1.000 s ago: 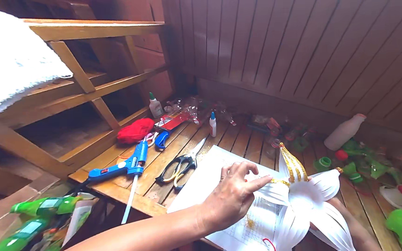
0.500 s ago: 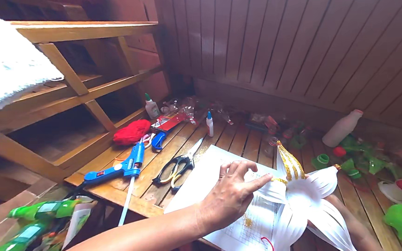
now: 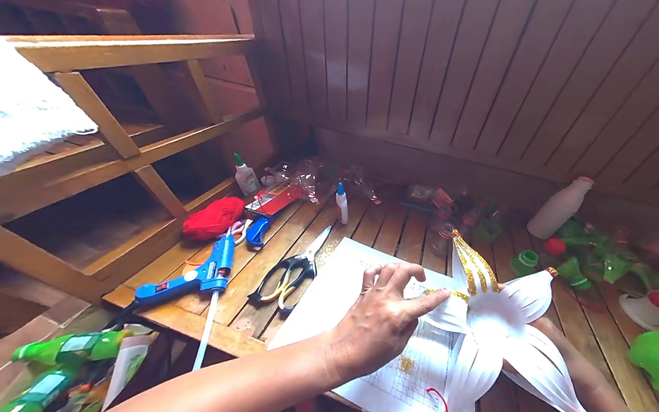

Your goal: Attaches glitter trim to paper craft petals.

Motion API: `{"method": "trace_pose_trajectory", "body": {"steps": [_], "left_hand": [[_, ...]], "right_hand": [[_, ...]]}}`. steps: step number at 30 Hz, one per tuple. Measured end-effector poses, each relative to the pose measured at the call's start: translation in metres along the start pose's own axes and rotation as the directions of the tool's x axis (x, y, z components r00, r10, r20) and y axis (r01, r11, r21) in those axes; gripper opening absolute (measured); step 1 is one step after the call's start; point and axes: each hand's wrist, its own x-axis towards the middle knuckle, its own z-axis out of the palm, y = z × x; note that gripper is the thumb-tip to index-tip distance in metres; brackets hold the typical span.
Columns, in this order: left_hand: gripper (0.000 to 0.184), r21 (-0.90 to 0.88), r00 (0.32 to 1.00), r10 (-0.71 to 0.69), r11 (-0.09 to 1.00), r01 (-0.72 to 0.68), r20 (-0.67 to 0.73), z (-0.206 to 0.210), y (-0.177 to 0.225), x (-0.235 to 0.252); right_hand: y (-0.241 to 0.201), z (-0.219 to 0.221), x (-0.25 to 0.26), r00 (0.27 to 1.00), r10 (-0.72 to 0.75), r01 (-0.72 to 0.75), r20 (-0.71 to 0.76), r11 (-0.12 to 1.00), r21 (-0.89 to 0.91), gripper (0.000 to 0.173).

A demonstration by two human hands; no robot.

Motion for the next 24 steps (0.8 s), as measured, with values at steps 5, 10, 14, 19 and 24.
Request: {"method": "trace_pose_trajectory", "body": {"steps": [5, 10, 14, 19, 24], "left_hand": [[0.05, 0.007, 1.0, 0.01, 1.0, -0.01, 0.001, 0.0, 0.0, 0.002], [0.05, 0.009, 1.0, 0.004, 1.0, -0.004, 0.001, 0.0, -0.001, 0.003], [0.052, -0.009, 1.0, -0.018, 1.0, 0.018, 0.019, 0.0, -0.001, 0.002], [0.052, -0.029, 0.999, -0.044, 0.999, 0.044, 0.011, -0.002, -0.003, 0.0], [0.047, -0.091, 0.991, -0.132, 0.988, 0.128, -0.038, -0.016, -0.009, 0.004]], "right_hand": [[0.007, -0.003, 0.001, 1.0, -0.018, 0.018, 0.004, 0.999, -0.035, 0.025], [0.002, -0.001, -0.002, 0.999, -0.043, 0.044, 0.019, 0.999, -0.033, 0.026], [0.005, -0.002, -0.004, 0.996, -0.071, 0.074, 0.044, 0.995, -0.064, 0.027], [0.003, -0.001, 0.001, 1.0, 0.017, -0.017, 0.012, 1.0, 0.023, 0.025], [-0.001, 0.0, -0.005, 0.996, -0.083, 0.083, 0.014, 0.995, -0.052, 0.03]]}}
